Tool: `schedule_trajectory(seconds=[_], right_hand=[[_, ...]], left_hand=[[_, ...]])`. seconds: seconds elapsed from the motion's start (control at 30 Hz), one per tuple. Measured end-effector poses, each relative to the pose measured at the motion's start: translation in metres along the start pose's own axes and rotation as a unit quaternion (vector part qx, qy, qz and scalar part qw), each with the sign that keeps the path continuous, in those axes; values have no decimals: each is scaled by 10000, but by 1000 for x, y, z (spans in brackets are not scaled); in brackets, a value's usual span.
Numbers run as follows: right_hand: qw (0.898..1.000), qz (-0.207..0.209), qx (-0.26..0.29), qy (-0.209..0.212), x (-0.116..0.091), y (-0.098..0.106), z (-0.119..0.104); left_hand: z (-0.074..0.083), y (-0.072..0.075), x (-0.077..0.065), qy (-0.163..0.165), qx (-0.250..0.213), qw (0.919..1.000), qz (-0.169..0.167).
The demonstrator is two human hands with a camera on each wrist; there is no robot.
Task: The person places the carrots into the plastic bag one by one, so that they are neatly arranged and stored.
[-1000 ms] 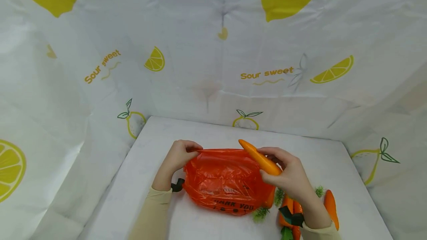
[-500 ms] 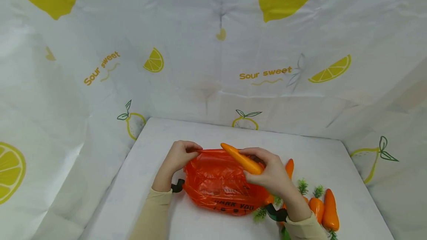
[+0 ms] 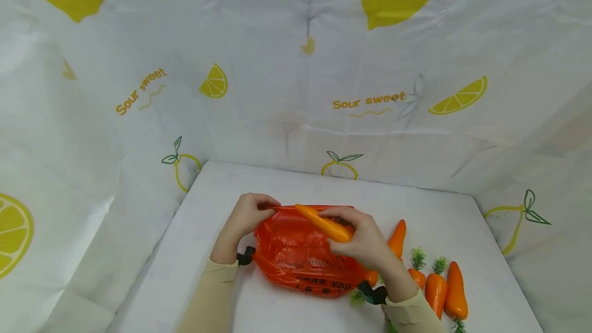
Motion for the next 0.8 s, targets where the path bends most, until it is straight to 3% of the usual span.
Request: schedule_trajectory(seconds=[0.8], right_hand=[[9980,-574,-236,-104,9,-41,28]], left_hand=[[-1,-2,2,11,-44,10000,-27]])
Point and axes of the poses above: each hand's wrist, its own x-axis towards the middle knuckle, its own y-axis out of the back of the hand, z = x × y, the point moved 4 cm from there along x, towards the middle knuckle, and after that the axes turned 10 degrees about y, right-handed, at the moved point
